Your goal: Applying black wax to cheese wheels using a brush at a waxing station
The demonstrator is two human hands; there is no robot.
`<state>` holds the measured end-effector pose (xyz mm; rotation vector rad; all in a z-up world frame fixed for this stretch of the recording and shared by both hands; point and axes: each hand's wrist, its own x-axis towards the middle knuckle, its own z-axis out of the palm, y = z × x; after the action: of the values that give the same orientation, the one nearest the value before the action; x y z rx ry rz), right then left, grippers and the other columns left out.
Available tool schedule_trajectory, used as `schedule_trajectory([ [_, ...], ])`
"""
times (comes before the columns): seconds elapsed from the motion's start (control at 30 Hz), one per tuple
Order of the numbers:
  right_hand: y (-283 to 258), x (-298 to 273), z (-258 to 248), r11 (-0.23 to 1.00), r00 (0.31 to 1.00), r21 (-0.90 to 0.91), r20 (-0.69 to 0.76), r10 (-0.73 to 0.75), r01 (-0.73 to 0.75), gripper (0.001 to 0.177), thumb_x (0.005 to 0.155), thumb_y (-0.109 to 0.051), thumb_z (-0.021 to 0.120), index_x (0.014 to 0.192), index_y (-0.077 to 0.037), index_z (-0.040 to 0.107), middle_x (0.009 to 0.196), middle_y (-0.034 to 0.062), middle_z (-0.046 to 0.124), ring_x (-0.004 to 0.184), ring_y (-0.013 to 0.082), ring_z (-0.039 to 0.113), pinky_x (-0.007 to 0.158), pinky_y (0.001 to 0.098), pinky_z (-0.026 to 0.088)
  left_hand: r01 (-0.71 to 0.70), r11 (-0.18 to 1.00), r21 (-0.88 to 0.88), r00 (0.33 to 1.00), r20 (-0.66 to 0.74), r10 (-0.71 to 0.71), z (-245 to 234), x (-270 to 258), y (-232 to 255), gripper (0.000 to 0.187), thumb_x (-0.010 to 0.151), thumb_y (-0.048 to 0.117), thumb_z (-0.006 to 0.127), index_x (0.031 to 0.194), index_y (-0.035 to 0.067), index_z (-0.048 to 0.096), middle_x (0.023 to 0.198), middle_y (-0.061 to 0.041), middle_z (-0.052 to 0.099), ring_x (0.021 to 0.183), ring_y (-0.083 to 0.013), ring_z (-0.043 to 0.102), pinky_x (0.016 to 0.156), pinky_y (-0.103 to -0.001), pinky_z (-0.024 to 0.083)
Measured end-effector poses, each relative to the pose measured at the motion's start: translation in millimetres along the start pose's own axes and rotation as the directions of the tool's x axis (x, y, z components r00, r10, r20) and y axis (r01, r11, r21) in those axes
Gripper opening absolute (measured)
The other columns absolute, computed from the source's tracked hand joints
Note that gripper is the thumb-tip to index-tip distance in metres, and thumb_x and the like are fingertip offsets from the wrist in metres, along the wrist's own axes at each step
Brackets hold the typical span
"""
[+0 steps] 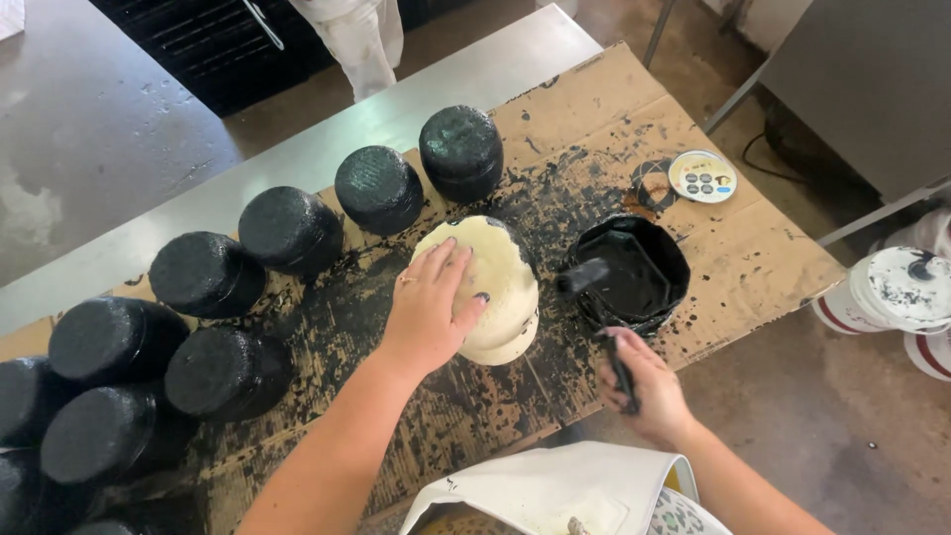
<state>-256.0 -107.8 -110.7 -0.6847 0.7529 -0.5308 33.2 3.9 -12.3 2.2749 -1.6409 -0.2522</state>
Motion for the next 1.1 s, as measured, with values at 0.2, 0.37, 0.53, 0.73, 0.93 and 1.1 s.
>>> schedule_trajectory([
  [0.2,13.7,24.1,44.6,0.987,0.997,0.154,0.067,0.028,-0.038,0.020,0.104,-0.024,0.051,0.120,-0.014,0.058,0.056,0.0059,0.034,0.033,0.0129,0.027,0.029,0.0300,0.028,-0.180,0.983,0.017,0.967,-0.179,0.181,4.9,3.8,-10.3,0.057,0.102,0.041,0.051,0.147,0.007,0.052,0.155,-0.019,0.046,0.146,-0.0403,0.038,0.118,-0.053,0.028],
  [0.37,1.0,20.4,70.4,0.985,0.998,0.163,0.027,0.051,-0.054,0.016,0.107,-0.026,0.048,0.119,-0.017,0.051,0.057,0.0007,0.030,0.034,0.0107,0.023,0.030,0.0256,0.022,-0.301,0.948,0.100,0.922,-0.224,0.316,21.1,15.2,-25.7,0.058,0.101,0.038,0.057,0.149,0.007,0.051,0.156,-0.016,0.048,0.148,-0.0362,0.039,0.121,-0.051,0.028],
  [0.53,19.5,-21.3,58.1,0.985,0.989,0.085,0.016,0.146,-0.147,0.014,0.107,-0.025,0.047,0.117,-0.016,0.050,0.059,0.0023,0.037,0.036,0.0121,0.031,0.030,0.0268,0.024,-0.246,0.969,-0.011,0.969,0.002,0.246,-7.6,20.3,-9.0,0.061,0.103,0.034,0.050,0.155,0.005,0.037,0.164,-0.016,0.029,0.154,-0.0347,0.020,0.125,-0.049,0.014],
  [0.73,25.3,10.5,69.6,0.983,0.996,0.179,-0.069,0.049,-0.036,0.011,0.107,-0.025,0.049,0.115,-0.020,0.054,0.057,0.0034,0.032,0.033,0.0134,0.028,0.028,0.0258,0.026,-0.327,0.945,0.031,0.930,-0.168,0.327,22.8,28.0,-24.7,0.062,0.103,0.037,0.052,0.155,0.003,0.042,0.161,-0.021,0.039,0.151,-0.0405,0.032,0.123,-0.054,0.022],
  [0.93,57.8,-22.7,49.3,0.983,0.990,0.135,-0.055,0.130,-0.122,0.016,0.106,-0.025,0.050,0.117,-0.015,0.056,0.054,0.0025,0.034,0.029,0.0126,0.029,0.025,0.0265,0.028,-0.340,0.933,0.121,0.917,-0.178,0.357,35.4,30.7,-34.8,0.064,0.107,0.041,0.043,0.160,0.005,0.035,0.165,-0.019,0.033,0.153,-0.0368,0.028,0.124,-0.051,0.019],
  [1.1,44.8,3.3,59.1,0.990,0.994,0.119,-0.065,0.083,-0.075,0.017,0.105,-0.025,0.052,0.117,-0.014,0.056,0.055,0.0007,0.037,0.030,0.0100,0.034,0.025,0.0259,0.030,-0.328,0.935,0.135,0.923,-0.164,0.347,35.0,29.5,-34.4,0.064,0.108,0.043,0.038,0.161,0.006,0.033,0.167,-0.017,0.031,0.154,-0.0346,0.027,0.125,-0.050,0.018],
])
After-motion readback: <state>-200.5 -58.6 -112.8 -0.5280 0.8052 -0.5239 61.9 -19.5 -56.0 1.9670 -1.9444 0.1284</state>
